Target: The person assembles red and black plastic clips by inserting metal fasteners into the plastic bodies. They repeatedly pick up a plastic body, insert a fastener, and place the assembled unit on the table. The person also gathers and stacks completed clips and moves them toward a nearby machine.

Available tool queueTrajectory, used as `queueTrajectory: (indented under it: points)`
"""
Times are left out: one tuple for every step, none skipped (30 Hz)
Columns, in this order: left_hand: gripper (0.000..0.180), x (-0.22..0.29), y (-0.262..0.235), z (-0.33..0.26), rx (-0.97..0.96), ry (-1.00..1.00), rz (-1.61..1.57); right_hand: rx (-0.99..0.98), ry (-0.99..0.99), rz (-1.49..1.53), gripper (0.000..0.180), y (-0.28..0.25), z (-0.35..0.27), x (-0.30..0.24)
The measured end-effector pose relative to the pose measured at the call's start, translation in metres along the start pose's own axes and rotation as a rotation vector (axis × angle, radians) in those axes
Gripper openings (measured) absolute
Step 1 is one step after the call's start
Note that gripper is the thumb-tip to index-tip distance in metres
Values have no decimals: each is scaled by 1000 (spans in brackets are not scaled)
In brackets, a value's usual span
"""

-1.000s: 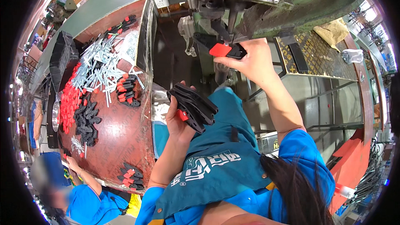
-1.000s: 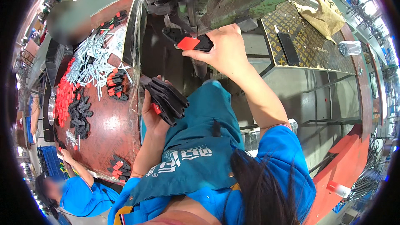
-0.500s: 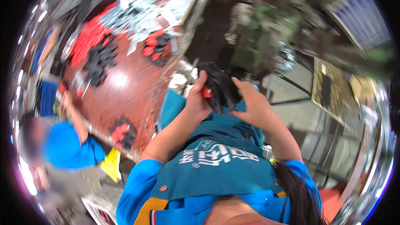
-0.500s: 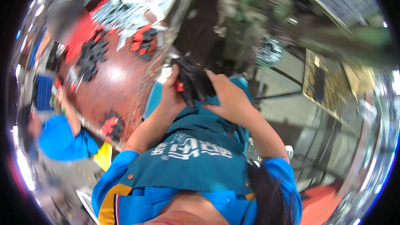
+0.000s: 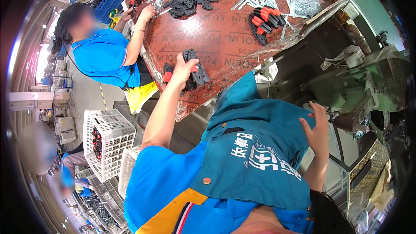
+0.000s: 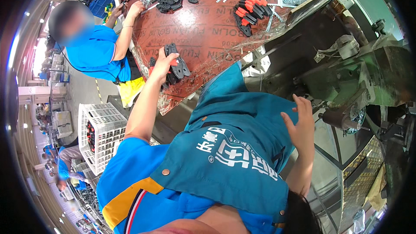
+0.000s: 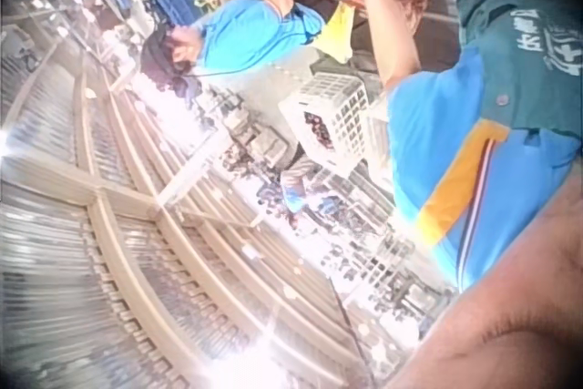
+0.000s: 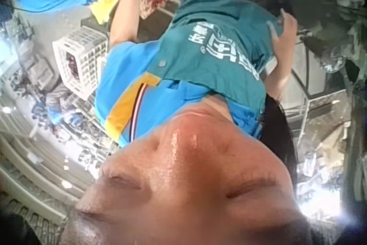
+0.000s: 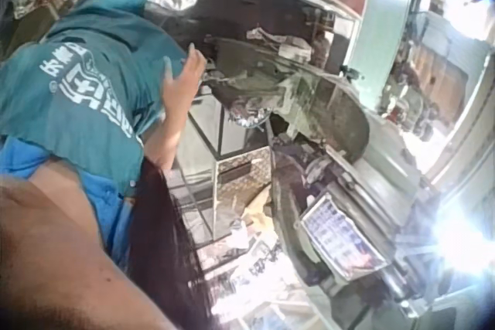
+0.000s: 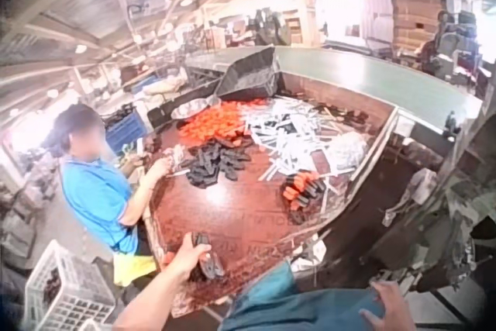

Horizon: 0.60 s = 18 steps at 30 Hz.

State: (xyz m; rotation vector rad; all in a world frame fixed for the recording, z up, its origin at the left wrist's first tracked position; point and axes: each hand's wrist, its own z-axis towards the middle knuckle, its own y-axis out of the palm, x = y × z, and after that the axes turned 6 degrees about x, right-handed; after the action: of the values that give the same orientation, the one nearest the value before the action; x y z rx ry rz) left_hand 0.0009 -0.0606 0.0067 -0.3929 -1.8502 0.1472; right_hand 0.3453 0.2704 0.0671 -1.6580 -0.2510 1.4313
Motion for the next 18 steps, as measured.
queueTrajectory:
  points:
    - [72,-38,-18,32,76,132,260,-2,-16,9,56,0,5,-5]
    - [76,-33,-8,37,87,137,405,18,-12,0,55,-1,7,-7]
    - [80,-28,-4,36,108,139,554,24,-11,3,55,0,8,-8]
    - [81,-30,3,37,155,134,567,29,-10,7,55,1,8,-10]
    - [83,-33,12,37,202,128,581,34,-10,12,55,1,8,-10]
    - [85,-33,21,35,247,122,594,38,-6,15,55,1,8,-9]
    - [86,-32,27,31,268,180,730,42,-3,17,54,2,7,-8]
    - [87,-31,32,24,288,239,865,45,1,20,54,2,5,-6]
    - [88,-28,34,19,315,302,1001,50,2,12,54,2,4,-3]
    - [80,-39,35,22,358,397,977,56,3,4,53,2,1,2]
    - [77,-43,38,21,346,400,1027,61,5,-4,53,2,-1,6]
    - [75,-45,39,19,334,405,1081,63,20,12,53,2,-2,7]
    - [73,-48,42,18,320,415,1136,68,38,29,52,1,-3,8]
    - [70,-60,38,25,244,412,1182,76,56,46,52,0,-5,9]
    - [70,-61,41,21,242,411,1194,62,45,60,52,0,-5,10]
    - [72,-57,47,21,254,361,1197,59,40,66,52,-1,-6,10]
    - [74,-51,51,22,263,313,1200,58,37,72,51,-1,-5,10]
    - [77,-48,56,25,297,334,1212,63,37,98,51,0,-4,10]
